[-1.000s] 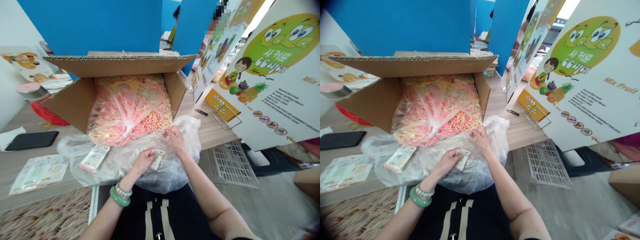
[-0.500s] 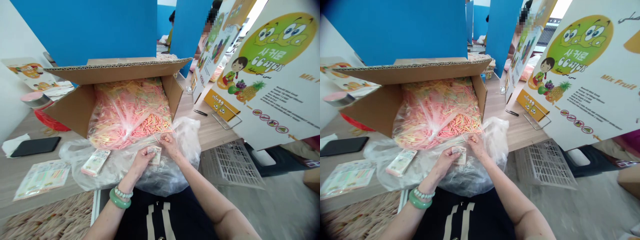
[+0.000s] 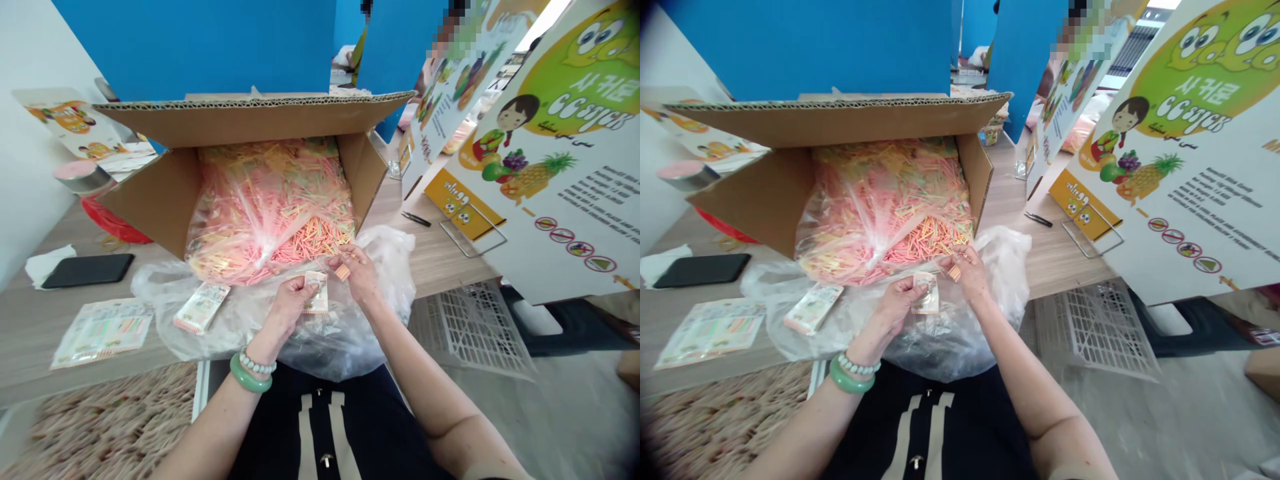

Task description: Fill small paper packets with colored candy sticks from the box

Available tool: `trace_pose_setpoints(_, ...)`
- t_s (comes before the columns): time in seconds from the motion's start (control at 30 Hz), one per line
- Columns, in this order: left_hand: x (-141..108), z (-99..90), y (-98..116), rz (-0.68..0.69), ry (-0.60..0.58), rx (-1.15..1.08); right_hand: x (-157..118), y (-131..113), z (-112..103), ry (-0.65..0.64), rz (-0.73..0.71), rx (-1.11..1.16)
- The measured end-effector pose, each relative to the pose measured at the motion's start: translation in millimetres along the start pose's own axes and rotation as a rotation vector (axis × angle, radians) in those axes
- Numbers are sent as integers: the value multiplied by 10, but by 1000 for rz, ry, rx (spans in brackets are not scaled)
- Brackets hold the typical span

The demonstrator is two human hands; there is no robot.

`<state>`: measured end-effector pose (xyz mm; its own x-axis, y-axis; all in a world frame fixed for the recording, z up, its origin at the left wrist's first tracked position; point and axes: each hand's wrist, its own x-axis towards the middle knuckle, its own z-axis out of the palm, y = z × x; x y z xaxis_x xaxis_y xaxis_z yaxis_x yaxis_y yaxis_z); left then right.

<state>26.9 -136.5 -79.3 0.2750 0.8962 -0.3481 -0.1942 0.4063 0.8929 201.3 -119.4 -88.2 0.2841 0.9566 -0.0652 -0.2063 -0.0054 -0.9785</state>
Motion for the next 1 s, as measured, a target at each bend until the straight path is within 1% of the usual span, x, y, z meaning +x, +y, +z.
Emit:
trace_pose_setpoints(0.13, 4, -46, -12, 72, -28, 73, -48, -203, 136, -51, 32, 123)
trace_pose_setpoints(0.23, -7, -75, -21, 173, -35, 188, -103, -255, 255, -85, 3, 160)
trace_pose_setpoints(0.3, -28, -81, -18, 198, -35, 219, -131, -263, 318, -91, -18, 169)
trace_pose_setpoints(0.4, -77, -71, 8, 142, -72, 142, -155, -275, 374, -86, -29, 181)
trace_pose_setpoints(0.57, -150, -55, 45, -14, -173, -93, -195, -298, 398, -93, -43, 123)
trace_pose_setpoints(0.63, -163, -56, 33, -68, -200, -117, -216, -291, 408, -105, -42, 103)
trace_pose_setpoints(0.7, -168, -59, 12, -83, -190, -102, -234, -279, 426, -111, -32, 98)
trace_pose_setpoints(0.87, -164, -73, 1, -55, -115, -54, -258, -272, 476, -119, -33, 111)
trace_pose_setpoints(1.0, -156, -110, 49, -10, -6, 6, -271, -300, 492, -158, -11, 162)
